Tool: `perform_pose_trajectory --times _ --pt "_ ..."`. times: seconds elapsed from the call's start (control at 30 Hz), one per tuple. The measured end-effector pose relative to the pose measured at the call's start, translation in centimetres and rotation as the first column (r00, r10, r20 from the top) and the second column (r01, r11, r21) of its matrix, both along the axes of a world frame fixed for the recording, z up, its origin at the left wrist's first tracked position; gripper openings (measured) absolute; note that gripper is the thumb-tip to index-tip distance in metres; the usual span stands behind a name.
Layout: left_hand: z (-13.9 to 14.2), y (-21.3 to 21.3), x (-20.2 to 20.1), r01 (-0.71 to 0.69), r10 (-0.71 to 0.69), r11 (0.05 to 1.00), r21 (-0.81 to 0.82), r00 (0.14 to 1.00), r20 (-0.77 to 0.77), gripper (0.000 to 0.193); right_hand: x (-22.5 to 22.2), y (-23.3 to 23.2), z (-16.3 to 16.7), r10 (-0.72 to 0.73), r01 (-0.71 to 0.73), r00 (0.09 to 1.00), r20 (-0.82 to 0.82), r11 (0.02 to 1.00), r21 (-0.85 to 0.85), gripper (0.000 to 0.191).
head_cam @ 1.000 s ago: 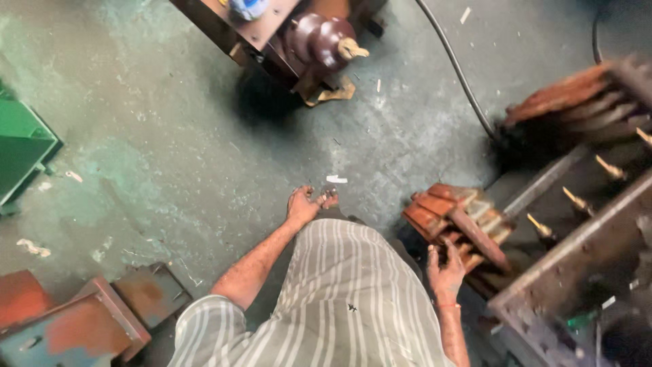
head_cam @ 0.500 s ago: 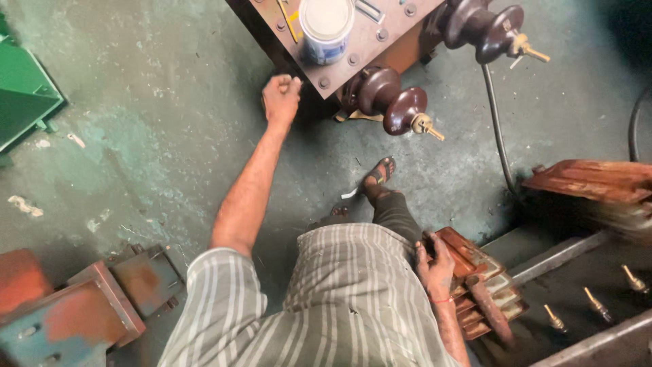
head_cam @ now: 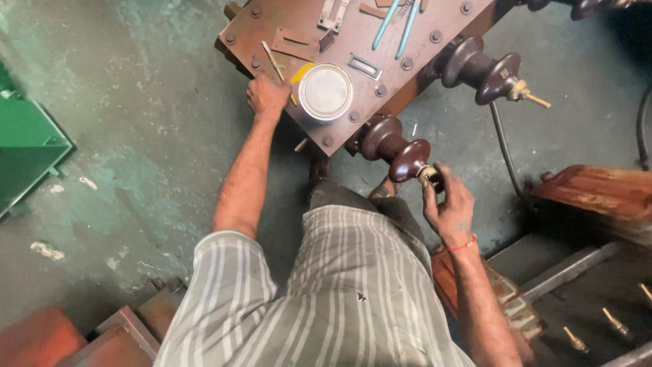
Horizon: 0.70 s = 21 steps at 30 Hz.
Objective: The person uses a screwdriver to adjust a bolt on a cylindrical electrical component, then applies a white compound with a brush to the interior of the component. They also handle a small metal bracket and a wooden block, placing them near the equipment.
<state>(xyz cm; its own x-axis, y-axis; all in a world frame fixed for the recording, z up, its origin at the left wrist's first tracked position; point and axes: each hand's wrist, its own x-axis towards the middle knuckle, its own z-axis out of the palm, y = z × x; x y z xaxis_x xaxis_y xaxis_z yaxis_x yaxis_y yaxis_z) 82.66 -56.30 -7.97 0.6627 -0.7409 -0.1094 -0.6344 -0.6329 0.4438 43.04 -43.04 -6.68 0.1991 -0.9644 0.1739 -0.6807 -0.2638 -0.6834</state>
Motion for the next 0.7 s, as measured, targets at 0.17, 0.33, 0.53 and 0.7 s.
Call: perform_pose_trajectory --times 0.17,0.33,0.53,0.7 --pt "-3.1 -2.1 2.8 0.069 -0.078 0.993 -0.094 0.993 -0.094 0.044 10.3 -2.4 1.7 0.076 -0.075 0.994 0.077 0.997 -0.014 0.044" --pt "-2.1 -0.5 5.4 -0.028 -0.278 0.862 -0.506 0.809 -0.518 0.025 17.4 -4.1 4.9 0.174 -0.169 0.983 0.060 0.982 -0.083 0.043" --pt "6.4 9.4 0.8 0.539 -0.783 0.622 -0.569 0.428 -0.451 0.016 19.5 -4.4 8.8 0.295 -0.313 0.949 -0.114 0.926 -0.212 0.052" --pt "9.0 6.8 -1.0 0.654 -0.901 0.396 -0.645 0.143 -0.409 0.028 18.9 -2.6 7.7 0.052 -0.064 0.978 -0.202 0.996 -0.053 0.049"
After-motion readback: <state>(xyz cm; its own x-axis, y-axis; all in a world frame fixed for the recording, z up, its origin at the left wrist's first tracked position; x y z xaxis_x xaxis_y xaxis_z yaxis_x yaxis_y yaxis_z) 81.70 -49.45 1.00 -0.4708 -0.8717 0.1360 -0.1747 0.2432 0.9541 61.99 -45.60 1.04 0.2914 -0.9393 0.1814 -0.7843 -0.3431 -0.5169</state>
